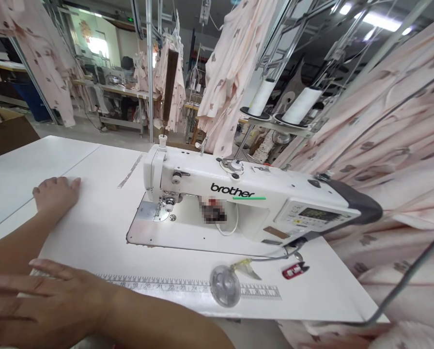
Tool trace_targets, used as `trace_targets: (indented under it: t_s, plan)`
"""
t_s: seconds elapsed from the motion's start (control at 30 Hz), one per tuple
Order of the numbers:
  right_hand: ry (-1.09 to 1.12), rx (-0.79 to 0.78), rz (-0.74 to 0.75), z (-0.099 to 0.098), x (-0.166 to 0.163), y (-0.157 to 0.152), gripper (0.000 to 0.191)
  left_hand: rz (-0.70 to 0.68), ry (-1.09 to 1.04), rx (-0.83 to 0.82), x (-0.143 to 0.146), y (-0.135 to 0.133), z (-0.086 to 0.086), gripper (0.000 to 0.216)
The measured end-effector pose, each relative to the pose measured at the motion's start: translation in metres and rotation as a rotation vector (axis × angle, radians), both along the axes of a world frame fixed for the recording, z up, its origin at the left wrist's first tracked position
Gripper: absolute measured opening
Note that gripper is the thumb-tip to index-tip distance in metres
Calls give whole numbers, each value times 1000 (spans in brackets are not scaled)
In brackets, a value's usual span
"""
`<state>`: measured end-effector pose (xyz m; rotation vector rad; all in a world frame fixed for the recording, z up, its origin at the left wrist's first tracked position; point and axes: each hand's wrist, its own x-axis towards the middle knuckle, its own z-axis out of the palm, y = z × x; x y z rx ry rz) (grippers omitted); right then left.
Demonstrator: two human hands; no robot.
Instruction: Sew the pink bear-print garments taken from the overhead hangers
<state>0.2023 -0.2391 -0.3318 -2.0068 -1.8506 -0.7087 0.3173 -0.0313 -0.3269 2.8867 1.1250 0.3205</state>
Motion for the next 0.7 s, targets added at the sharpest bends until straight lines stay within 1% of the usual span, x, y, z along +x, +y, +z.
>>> trace_targets:
  t_s: [0.1, 0.17, 0.27, 0.33, 0.43, 0.57, 0.7]
  plan:
    - [-18, 56, -146, 3, 0, -5, 64, -8, -8, 17, -1, 0, -1, 57]
    - [30, 50, -171, 4, 1, -6, 74, -10, -9, 18, 0, 0, -1, 57]
    - [36, 25, -106, 7, 0, -8, 70, -7, -9, 10, 0, 0, -1, 57]
    - [33, -17, -91, 9, 0, -9, 66, -11, -10, 9, 0, 0, -1, 57]
    - [58, -76, -119, 13, 2, -10, 69, -13, -15, 9, -1, 0, -1, 57]
    - [160, -112, -170, 13, 6, -10, 73, -14, -20, 11, -2, -1, -1, 57]
    - [201, -134, -151, 13, 7, -9, 71, -16, -20, 9, -2, -2, -1, 56]
